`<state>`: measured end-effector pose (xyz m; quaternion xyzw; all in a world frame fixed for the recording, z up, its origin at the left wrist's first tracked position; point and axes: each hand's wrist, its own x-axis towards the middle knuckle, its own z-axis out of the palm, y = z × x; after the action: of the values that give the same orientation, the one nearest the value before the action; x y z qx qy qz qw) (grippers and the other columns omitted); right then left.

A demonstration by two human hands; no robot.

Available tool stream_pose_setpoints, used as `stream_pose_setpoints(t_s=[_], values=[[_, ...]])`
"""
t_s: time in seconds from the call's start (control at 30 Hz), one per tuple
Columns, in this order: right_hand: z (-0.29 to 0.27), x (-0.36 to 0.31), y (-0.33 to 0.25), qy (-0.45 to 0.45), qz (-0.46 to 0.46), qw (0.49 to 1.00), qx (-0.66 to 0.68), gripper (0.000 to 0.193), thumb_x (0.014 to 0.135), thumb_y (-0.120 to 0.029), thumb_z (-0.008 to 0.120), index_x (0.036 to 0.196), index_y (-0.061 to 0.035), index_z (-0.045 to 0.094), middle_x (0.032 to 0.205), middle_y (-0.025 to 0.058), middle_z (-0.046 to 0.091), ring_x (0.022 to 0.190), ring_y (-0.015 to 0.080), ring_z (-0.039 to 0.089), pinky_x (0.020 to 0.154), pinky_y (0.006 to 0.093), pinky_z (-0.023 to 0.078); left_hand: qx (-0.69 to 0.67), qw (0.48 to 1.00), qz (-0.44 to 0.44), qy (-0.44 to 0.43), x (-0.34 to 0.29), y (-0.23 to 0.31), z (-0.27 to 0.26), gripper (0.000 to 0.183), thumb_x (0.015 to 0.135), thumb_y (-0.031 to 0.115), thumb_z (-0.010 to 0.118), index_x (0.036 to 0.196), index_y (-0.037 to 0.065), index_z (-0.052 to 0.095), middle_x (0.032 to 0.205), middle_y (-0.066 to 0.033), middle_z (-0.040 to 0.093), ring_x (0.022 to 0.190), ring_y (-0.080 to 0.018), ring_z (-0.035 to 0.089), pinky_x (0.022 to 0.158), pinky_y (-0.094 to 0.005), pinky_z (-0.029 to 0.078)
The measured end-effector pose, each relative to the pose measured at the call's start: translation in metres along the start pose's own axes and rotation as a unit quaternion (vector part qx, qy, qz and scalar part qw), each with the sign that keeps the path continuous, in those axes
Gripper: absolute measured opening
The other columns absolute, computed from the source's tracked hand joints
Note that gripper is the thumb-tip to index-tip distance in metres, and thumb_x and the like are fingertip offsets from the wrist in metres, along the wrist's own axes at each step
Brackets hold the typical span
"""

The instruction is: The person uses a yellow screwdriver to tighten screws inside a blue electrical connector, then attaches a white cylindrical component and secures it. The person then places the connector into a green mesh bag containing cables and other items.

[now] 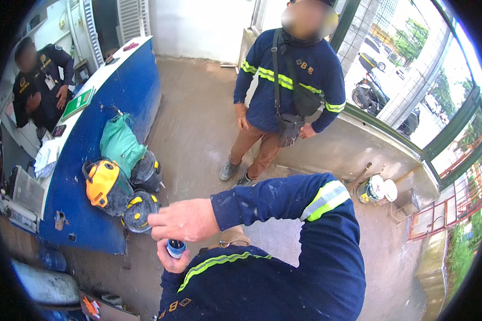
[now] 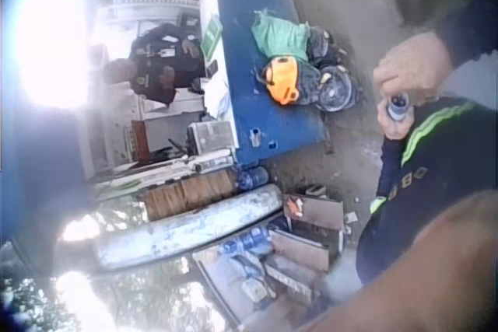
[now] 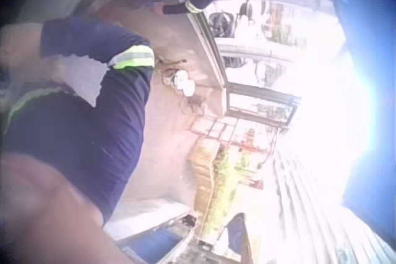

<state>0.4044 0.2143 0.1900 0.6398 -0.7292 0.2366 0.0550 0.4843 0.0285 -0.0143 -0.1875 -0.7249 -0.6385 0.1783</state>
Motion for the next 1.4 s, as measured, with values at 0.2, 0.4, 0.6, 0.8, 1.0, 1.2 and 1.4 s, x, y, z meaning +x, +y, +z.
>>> stream_pose_setpoints(t_s=[0.2, 0.4, 0.6, 0.8, 1.0, 1.2, 1.4], values=[[0.002, -0.001, -0.006, -0.05, 0.105, 0.988, -0.098, 0.029, 0.085, -0.026, 0.06, 0.102, -0.0061, 0.047, 0.093, 0.0116, 0.048, 0.076, 0.0287, 0.059, 0.062, 0.0408, 0.049, -0.019, 0.999, -0.018, -0.021, 0.001, 0.003, -0.001, 0.064, 0.066, 0.039, 0.083, 0.107, 0.0, 0.052, 0.089, -0.0101, 0.063, 0.079, -0.0186, 0.061, 0.071, -0.0342, 0.05], [-0.006, 0.004, -0.005, -0.136, 0.159, 0.977, -0.031, 0.036, 0.084, -0.029, 0.062, 0.106, -0.0032, 0.048, 0.099, 0.0133, 0.046, 0.083, 0.0267, 0.057, 0.064, 0.0387, 0.049, -0.017, 0.999, -0.016, -0.032, 0.0, -0.001, -0.003, 0.062, 0.066, 0.035, 0.083, 0.107, 0.0, 0.052, 0.087, -0.0116, 0.065, 0.077, -0.0195, 0.064, 0.07, -0.0342, 0.052], [0.005, -0.01, 0.003, -0.061, 0.1, 0.993, 0.005, 0.035, 0.084, -0.025, 0.062, 0.105, -0.0018, 0.047, 0.102, 0.0146, 0.046, 0.085, 0.0277, 0.058, 0.067, 0.0384, 0.051, -0.006, 0.998, -0.012, -0.056, 0.006, -0.001, -0.005, 0.061, 0.062, 0.025, 0.086, 0.107, 0.001, 0.054, 0.084, -0.0146, 0.068, 0.076, -0.0232, 0.068, 0.069, -0.0347, 0.054], [-0.008, -0.002, 0.001, -0.083, 0.152, 0.985, -0.017, 0.036, 0.077, -0.016, 0.06, 0.109, -0.0026, 0.052, 0.106, 0.016, 0.046, 0.091, 0.0329, 0.059, 0.074, 0.0401, 0.05, -0.036, 0.998, -0.013, -0.057, 0.01, 0.006, -0.004, 0.058, 0.064, 0.023, 0.085, 0.108, 0.0, 0.054, 0.087, -0.0153, 0.068, 0.08, -0.0241, 0.069, 0.072, -0.0369, 0.055], [-0.02, 0.009, -0.011, -0.086, 0.182, 0.979, -0.017, 0.034, 0.073, -0.01, 0.063, 0.107, -0.0082, 0.057, 0.085, 0.0125, 0.05, 0.062, 0.0317, 0.06, 0.052, 0.0422, 0.049, 0.004, 0.998, -0.023, -0.056, 0.008, 0.016, -0.013, 0.059, 0.065, 0.021, 0.085, 0.112, 0.0, 0.055, 0.094, -0.0145, 0.067, 0.084, -0.024, 0.068, 0.076, -0.035, 0.054], [-0.021, 0.009, -0.013, -0.121, 0.151, 0.979, -0.059, 0.031, 0.079, -0.019, 0.066, 0.104, -0.0048, 0.057, 0.089, 0.0116, 0.054, 0.077, 0.0295, 0.061, 0.066, 0.0392, 0.05, 0.025, 0.999, -0.023, -0.031, 0.004, 0.019, -0.014, 0.057, 0.064, 0.02, 0.085, 0.111, 0.002, 0.058, 0.096, -0.0153, 0.067, 0.084, -0.026, 0.068, 0.076, -0.0352, 0.053], [0.005, -0.003, 0.005, -0.075, 0.053, 0.993, 0.069, 0.036, 0.076, -0.018, 0.061, 0.105, -0.0029, 0.048, 0.098, 0.0145, 0.048, 0.089, 0.0314, 0.055, 0.07, 0.0405, 0.048, -0.04, 0.998, -0.014, -0.038, 0.012, 0.014, -0.001, 0.056, 0.065, 0.021, 0.083, 0.109, 0.002, 0.054, 0.092, -0.015, 0.068, 0.085, -0.0222, 0.067, 0.076, -0.036, 0.054]])
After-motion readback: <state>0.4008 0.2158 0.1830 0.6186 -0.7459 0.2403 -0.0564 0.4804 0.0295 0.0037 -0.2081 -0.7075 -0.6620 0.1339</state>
